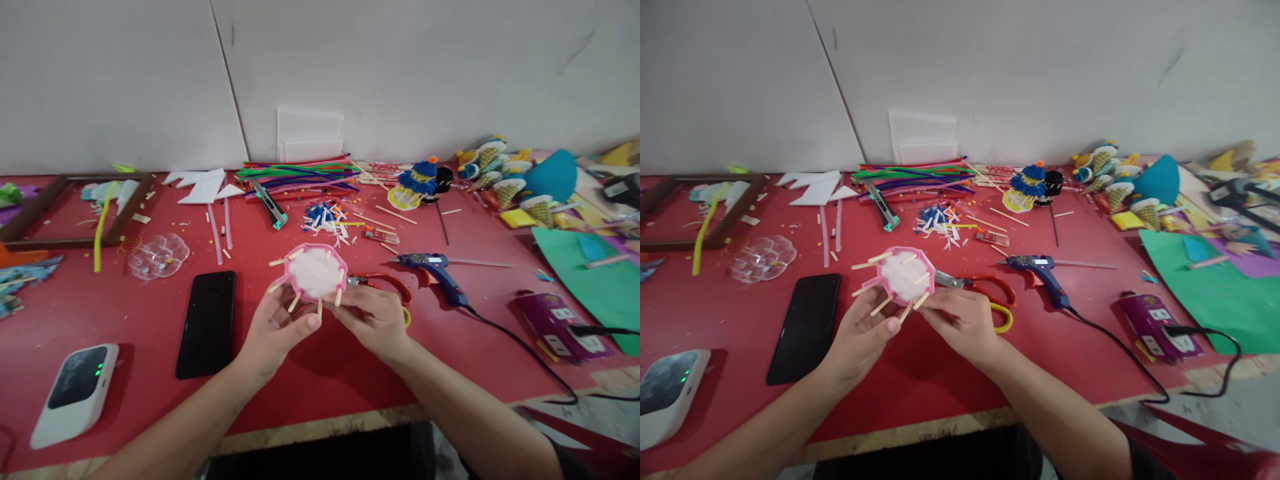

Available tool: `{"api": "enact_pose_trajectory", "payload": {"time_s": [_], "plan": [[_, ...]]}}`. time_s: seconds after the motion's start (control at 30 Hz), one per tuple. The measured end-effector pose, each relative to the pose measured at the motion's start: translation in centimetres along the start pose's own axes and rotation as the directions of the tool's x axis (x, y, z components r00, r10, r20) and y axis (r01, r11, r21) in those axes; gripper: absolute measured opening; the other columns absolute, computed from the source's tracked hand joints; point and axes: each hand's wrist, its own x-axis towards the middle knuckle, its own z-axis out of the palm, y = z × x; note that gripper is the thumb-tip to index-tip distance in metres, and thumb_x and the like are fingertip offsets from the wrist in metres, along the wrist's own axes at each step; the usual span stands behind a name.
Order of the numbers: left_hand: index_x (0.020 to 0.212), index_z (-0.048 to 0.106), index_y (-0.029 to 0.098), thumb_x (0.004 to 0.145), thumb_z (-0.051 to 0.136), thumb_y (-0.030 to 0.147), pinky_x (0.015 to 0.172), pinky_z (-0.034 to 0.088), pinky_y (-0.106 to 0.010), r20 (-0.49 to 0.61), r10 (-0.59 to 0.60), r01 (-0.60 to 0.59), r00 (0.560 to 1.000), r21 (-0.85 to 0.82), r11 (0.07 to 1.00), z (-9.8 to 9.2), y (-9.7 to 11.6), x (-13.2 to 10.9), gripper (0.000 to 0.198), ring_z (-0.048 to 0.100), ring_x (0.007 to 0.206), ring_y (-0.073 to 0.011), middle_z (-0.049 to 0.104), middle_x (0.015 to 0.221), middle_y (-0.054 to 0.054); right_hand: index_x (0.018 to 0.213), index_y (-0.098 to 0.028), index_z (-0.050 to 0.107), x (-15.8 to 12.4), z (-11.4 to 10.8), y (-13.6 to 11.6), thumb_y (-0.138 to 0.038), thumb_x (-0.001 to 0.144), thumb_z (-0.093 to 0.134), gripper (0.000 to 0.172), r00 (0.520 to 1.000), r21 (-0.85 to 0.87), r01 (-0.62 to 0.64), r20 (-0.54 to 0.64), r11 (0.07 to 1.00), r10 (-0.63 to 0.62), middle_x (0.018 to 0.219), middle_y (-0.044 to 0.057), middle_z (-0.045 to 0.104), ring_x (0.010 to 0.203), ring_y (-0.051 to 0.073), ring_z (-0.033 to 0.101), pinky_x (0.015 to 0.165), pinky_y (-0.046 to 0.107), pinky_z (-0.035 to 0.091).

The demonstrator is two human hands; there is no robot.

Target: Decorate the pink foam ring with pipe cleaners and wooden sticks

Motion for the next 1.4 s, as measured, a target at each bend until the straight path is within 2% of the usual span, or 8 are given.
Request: {"api": "enact_pose_trajectory", "payload": {"time_s": [0.1,0.2,0.23,0.33,0.5,0.63,1.0,1.4], "plan": [[0.108,0.066,0.027,0.056,0.087,0.051,0.094,0.052,-0.035,0.008,0.055,-0.055,0.998,-0.084,0.995,0.0,0.3,-0.1,0.062,0.062,0.114,-0.0256,0.067,0.119,-0.005,0.094,-0.026,0.077,-0.1,0.0,-0.1,-0.009,0.079,0.071,0.023,0.997,0.078,-0.063,-0.044,0.995,0.066,0.082,0.002,0.078,0.071,0.013,0.074,0.067,0.019,0.059],[0.109,0.068,0.025,0.063,0.064,0.079,0.087,0.055,-0.032,-0.094,0.052,-0.07,0.994,-0.205,0.976,0.1,1.2,0.1,0.071,0.065,0.102,-0.0226,0.07,0.108,-0.006,0.091,-0.026,0.077,-0.1,-0.1,-0.1,-0.009,0.075,0.075,0.023,0.986,0.229,-0.147,-0.038,0.962,0.16,0.078,0.001,0.077,0.06,0.011,0.07,0.056,0.018,0.056],[0.107,0.068,0.024,0.066,0.063,0.076,0.085,0.055,-0.03,-0.132,0.025,-0.053,0.991,-0.217,0.975,0.1,1.6,0.3,0.067,0.066,0.096,-0.0203,0.071,0.105,-0.005,0.092,-0.026,0.077,-0.1,-0.1,0.0,-0.009,0.075,0.075,0.024,0.984,0.291,-0.166,-0.014,0.942,0.178,0.075,0.0,0.077,0.056,0.01,0.068,0.052,0.018,0.054],[0.091,0.072,0.02,0.076,0.073,0.043,0.067,0.055,-0.021,-0.186,-0.051,0.017,0.981,-0.177,0.984,-0.1,2.6,1.1,0.028,0.066,0.074,-0.013,0.072,0.086,-0.001,0.094,-0.025,0.077,0.2,-0.4,0.0,-0.006,0.074,0.075,0.027,0.984,0.433,-0.178,0.075,0.883,0.162,0.072,0.0,0.076,0.052,0.009,0.066,0.047,0.016,0.05],[0.08,0.076,0.015,0.069,0.076,0.021,0.052,0.052,-0.018,-0.251,-0.075,0.05,0.965,-0.105,0.993,-0.4,3.3,1.8,0.013,0.065,0.06,-0.0114,0.075,0.075,-0.003,0.099,-0.025,0.077,1.0,-1.4,0.0,0.0,0.074,0.073,0.036,0.975,0.533,-0.177,0.207,0.828,0.076,0.079,0.003,0.078,0.064,0.011,0.072,0.058,0.017,0.056],[0.07,0.077,0.018,0.061,0.081,0.017,0.052,0.052,-0.017,-0.231,-0.06,0.037,0.971,-0.102,0.994,-0.4,3.4,1.6,0.01,0.067,0.058,-0.0113,0.076,0.07,-0.002,0.098,-0.025,0.077,1.4,-2.0,0.1,0.002,0.073,0.071,0.037,0.971,0.538,-0.2,0.219,0.819,0.094,0.079,0.002,0.078,0.067,0.012,0.073,0.061,0.017,0.058],[0.075,0.078,0.022,0.057,0.087,0.019,0.054,0.055,-0.015,-0.211,-0.052,0.039,0.976,-0.064,0.997,0.1,3.2,1.4,0.021,0.068,0.065,-0.01,0.076,0.077,0.001,0.089,-0.023,0.078,1.0,-1.9,0.4,-0.009,0.074,0.075,0.021,0.964,0.399,-0.236,0.212,0.886,0.162,0.077,0.004,0.078,0.064,0.011,0.071,0.058,0.017,0.056],[0.072,0.076,0.02,0.054,0.089,0.019,0.059,0.061,-0.026,-0.241,-0.102,0.08,0.965,-0.1,0.992,0.1,3.0,1.5,0.022,0.069,0.067,-0.0141,0.075,0.078,0.001,0.09,-0.022,0.078,0.9,-1.6,0.5,-0.009,0.076,0.073,0.02,0.974,0.377,-0.184,0.196,0.908,0.116,0.076,0.004,0.078,0.063,0.012,0.071,0.056,0.017,0.054]]}}
